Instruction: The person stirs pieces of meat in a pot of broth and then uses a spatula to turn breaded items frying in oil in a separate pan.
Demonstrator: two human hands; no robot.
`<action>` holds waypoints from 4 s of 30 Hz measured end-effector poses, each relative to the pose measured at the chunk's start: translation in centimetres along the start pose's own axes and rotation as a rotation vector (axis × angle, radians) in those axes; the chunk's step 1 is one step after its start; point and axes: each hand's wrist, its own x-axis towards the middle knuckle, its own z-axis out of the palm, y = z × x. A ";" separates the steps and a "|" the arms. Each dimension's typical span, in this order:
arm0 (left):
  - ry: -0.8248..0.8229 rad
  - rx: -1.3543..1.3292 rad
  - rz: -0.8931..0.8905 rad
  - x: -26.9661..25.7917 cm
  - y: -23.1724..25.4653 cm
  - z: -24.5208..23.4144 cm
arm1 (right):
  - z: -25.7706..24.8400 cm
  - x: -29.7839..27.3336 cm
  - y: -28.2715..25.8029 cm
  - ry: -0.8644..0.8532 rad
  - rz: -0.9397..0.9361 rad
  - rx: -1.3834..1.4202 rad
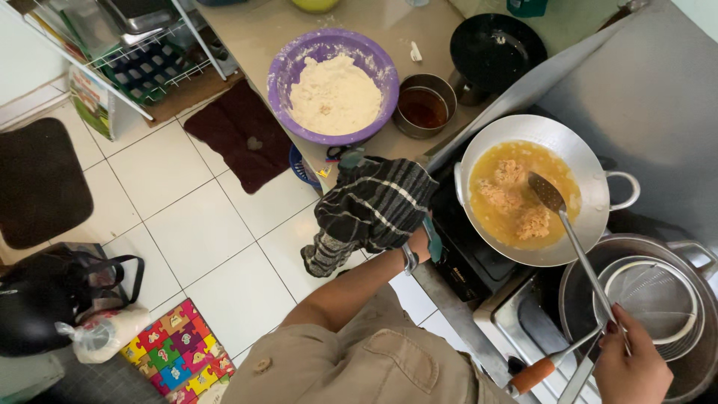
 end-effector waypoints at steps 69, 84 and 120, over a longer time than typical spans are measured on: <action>0.050 0.083 0.137 -0.5 -2.4 -0.9 | -3.2 2.7 -11.0 0.026 -0.250 -0.141; -0.030 0.163 0.077 -1.3 0.6 -5.0 | -4.5 3.2 -8.6 0.070 -0.068 0.005; -0.316 0.302 0.000 -0.7 1.0 -6.2 | -10.3 -0.9 -5.9 0.025 0.040 0.132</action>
